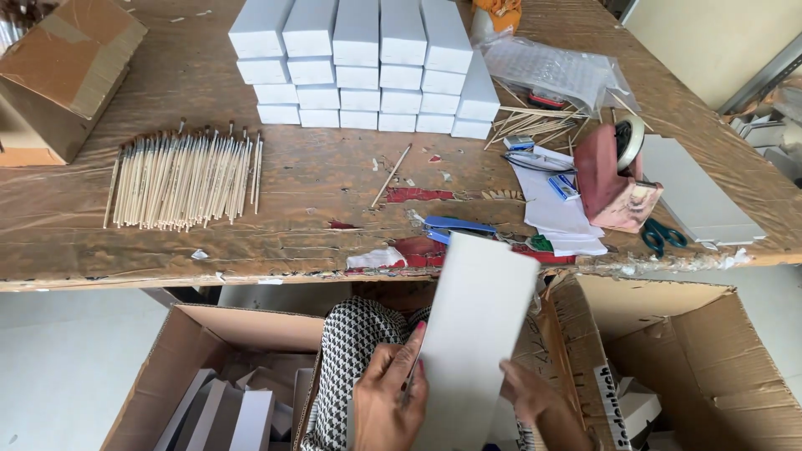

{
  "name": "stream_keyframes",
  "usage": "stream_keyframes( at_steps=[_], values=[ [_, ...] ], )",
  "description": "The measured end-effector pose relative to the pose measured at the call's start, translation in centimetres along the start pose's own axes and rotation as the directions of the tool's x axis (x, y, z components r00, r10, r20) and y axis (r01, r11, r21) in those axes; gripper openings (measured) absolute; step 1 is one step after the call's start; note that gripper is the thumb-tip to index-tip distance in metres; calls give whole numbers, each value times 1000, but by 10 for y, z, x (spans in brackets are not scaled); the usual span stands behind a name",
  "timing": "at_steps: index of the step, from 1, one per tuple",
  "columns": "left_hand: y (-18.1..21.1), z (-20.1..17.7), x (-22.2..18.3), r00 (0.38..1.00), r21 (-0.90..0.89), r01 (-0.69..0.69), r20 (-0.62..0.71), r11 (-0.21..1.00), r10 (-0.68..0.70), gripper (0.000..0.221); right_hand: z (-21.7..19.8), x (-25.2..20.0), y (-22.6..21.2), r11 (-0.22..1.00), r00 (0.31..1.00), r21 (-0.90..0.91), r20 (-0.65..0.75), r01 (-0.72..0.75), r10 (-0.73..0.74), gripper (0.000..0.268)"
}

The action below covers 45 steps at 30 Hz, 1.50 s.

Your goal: Assembling and stapling white cardboard boxes at a manufacturing workbench.

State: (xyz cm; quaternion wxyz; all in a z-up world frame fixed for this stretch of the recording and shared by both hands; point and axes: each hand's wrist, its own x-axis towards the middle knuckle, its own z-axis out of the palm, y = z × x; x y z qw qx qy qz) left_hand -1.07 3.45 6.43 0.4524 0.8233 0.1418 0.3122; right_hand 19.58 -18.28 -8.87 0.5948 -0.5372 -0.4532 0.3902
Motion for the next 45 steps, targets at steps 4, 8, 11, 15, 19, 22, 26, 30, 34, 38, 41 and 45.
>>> stream_keyframes(
  at_steps=[4,8,11,15,19,22,26,30,34,38,41,45],
  values=[
    [-8,36,-25,997,-225,-6,-76,974,-11,69,23,1,12,989,880,-88,-451,119,-146,108],
    [4,39,-28,931,-356,-358,-206,863,301,71,77,36,-8,933,558,299,-748,-201,360,93],
    [-33,75,-57,980,-468,-173,10,867,201,73,117,60,-52,995,619,-53,-785,-87,13,78],
    [-48,94,-58,986,-377,-166,-77,911,148,65,102,59,-5,999,564,9,-826,52,-22,70],
    [-26,40,1,979,-621,200,148,758,-137,63,132,50,-44,710,712,-681,-409,177,-570,65],
    [-7,29,8,993,-671,78,117,738,1,60,120,37,-27,801,758,-562,-426,207,-495,70],
    [-44,68,-33,957,-560,-100,171,823,233,60,111,46,-81,875,640,-456,-627,160,-444,66],
    [-1,28,-14,955,-622,74,270,780,125,82,128,41,-94,852,609,-513,-644,105,-463,47],
    [0,29,-19,970,-636,-94,113,766,213,80,153,43,-142,916,665,-341,-635,214,-392,56],
    [-29,47,-37,922,-574,-323,-12,752,386,55,157,31,-135,925,650,-230,-660,303,-377,66],
    [-90,92,-70,919,-499,-335,11,799,393,61,134,-5,-62,925,670,-151,-650,349,-359,64],
    [-73,82,-77,924,-489,-322,22,811,381,71,134,-16,-52,940,657,-255,-673,226,-341,71]
  ],
)
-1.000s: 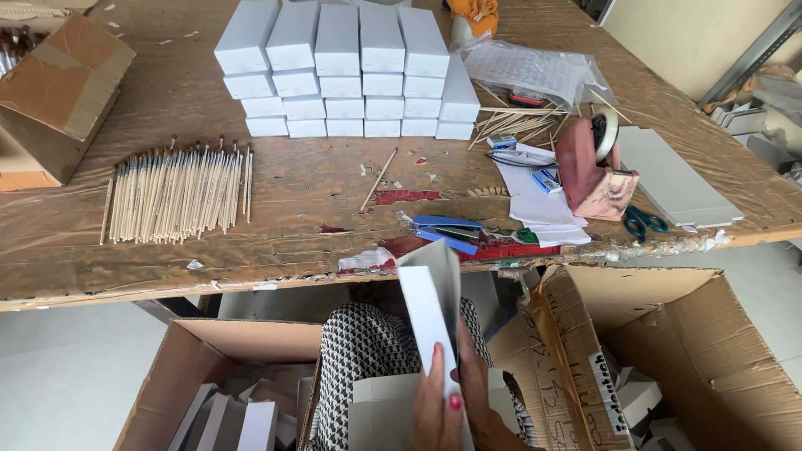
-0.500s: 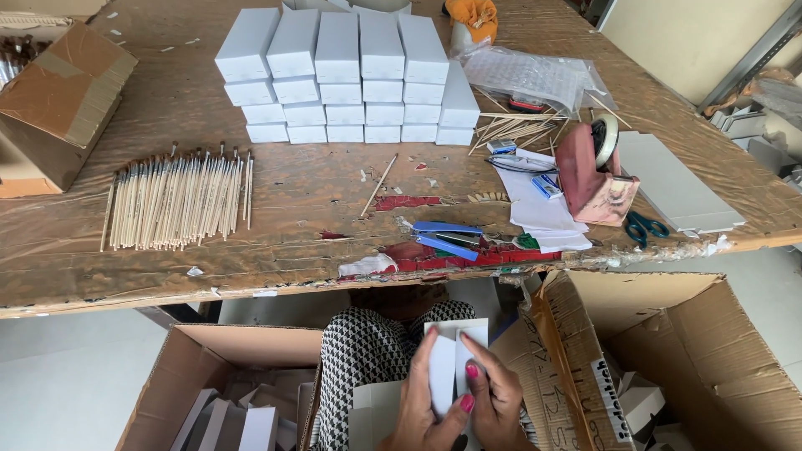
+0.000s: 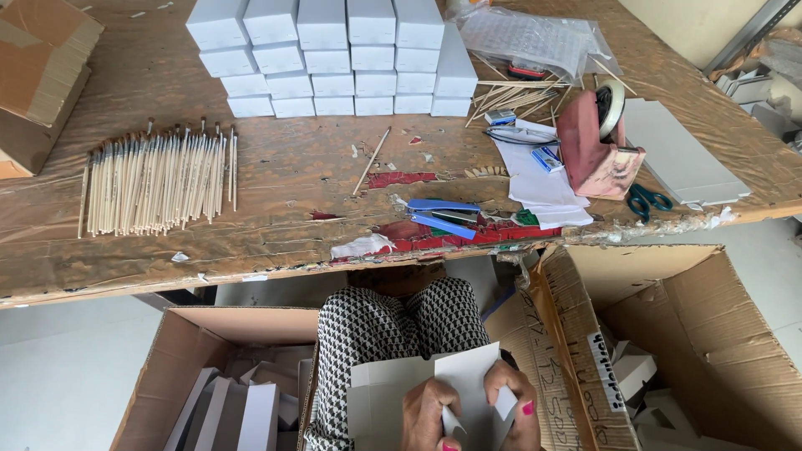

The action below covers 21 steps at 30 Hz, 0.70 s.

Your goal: Assembling and stapling white cardboard boxes at a manufacturing workbench.

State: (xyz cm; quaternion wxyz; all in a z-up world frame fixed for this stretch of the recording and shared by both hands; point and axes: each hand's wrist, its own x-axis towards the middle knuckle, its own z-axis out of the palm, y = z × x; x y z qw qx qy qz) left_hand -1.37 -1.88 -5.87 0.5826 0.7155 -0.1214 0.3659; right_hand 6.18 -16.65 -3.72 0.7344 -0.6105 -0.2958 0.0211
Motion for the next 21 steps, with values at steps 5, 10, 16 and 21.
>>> stream_keyframes(
  at_steps=[5,10,16,21],
  values=[
    [69,5,46,977,-72,-1,-214,997,-14,57,48,25,-83,999,974,33,-226,-18,25,65],
    [61,3,48,971,-386,33,-207,922,-121,43,60,35,-88,920,953,387,-294,54,68,43],
    [21,2,37,996,-763,47,-14,645,-90,25,37,33,-66,797,960,603,-239,28,147,32],
    [74,-28,87,899,-906,353,259,235,-352,45,3,75,-55,987,996,132,11,87,-89,21]
  ],
)
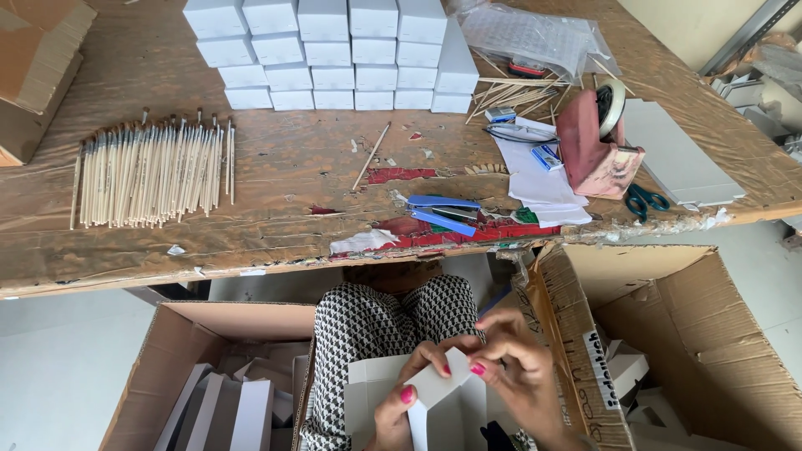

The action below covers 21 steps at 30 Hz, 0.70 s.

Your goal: Assembling and stapling white cardboard boxes at a manufacturing workbench.

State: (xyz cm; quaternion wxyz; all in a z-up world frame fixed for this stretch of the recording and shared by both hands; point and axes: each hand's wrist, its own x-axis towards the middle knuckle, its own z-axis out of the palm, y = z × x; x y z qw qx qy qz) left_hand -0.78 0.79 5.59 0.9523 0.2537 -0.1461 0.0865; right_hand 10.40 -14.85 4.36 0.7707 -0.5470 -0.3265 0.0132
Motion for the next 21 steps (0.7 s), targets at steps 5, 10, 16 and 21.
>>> stream_keyframes(
  at_steps=[5,10,16,21],
  values=[
    [-3,-6,0,996,-140,77,50,987,-70,45,8,126,-16,799,915,-567,400,201,54,29],
    [-8,-12,5,997,-68,73,36,995,-71,48,22,209,32,348,890,-857,442,381,115,68],
    [-12,-19,16,998,-24,66,3,998,-66,50,2,192,83,262,921,-903,377,342,100,49],
    [-8,-16,18,996,-79,91,11,993,-90,51,2,136,31,934,993,339,51,-116,105,59]
  ],
)
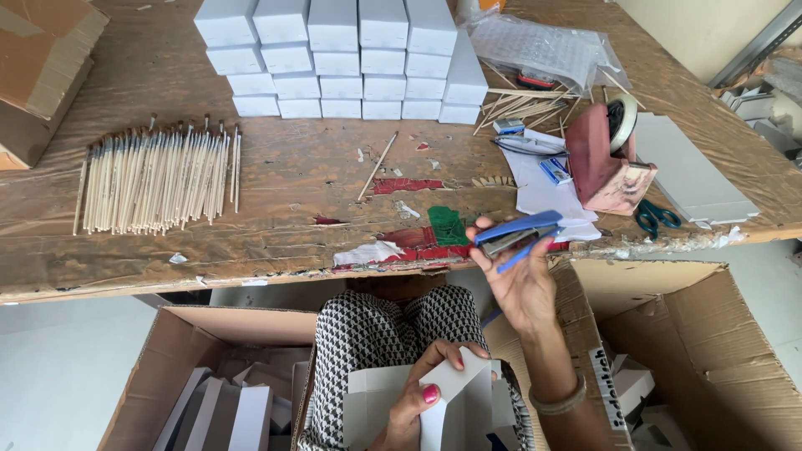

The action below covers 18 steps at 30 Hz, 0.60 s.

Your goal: Assembling and stapling white cardboard boxes at a manufacturing workbench.

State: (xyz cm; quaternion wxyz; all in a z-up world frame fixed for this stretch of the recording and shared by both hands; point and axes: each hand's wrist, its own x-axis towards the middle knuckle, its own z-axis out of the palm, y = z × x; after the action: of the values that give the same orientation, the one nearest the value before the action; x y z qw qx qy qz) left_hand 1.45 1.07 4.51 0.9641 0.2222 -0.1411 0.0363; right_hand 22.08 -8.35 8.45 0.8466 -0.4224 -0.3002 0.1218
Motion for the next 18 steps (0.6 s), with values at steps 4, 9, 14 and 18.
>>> stream_keyframes(
  at_steps=[4,9,14,18],
  values=[
    [7,10,-5,999,61,31,-18,998,-30,53,17,-60,-34,919,988,363,37,-153,150,55],
    [-1,8,-10,999,143,38,6,989,-39,55,34,-125,-45,992,970,57,211,112,-121,68],
    [-13,5,-15,997,350,23,64,937,-49,63,70,-147,-61,602,826,-571,447,558,-343,68],
    [-22,-5,-21,998,426,-28,66,904,0,63,75,-139,-71,577,827,-601,482,553,-290,60]
  ],
)
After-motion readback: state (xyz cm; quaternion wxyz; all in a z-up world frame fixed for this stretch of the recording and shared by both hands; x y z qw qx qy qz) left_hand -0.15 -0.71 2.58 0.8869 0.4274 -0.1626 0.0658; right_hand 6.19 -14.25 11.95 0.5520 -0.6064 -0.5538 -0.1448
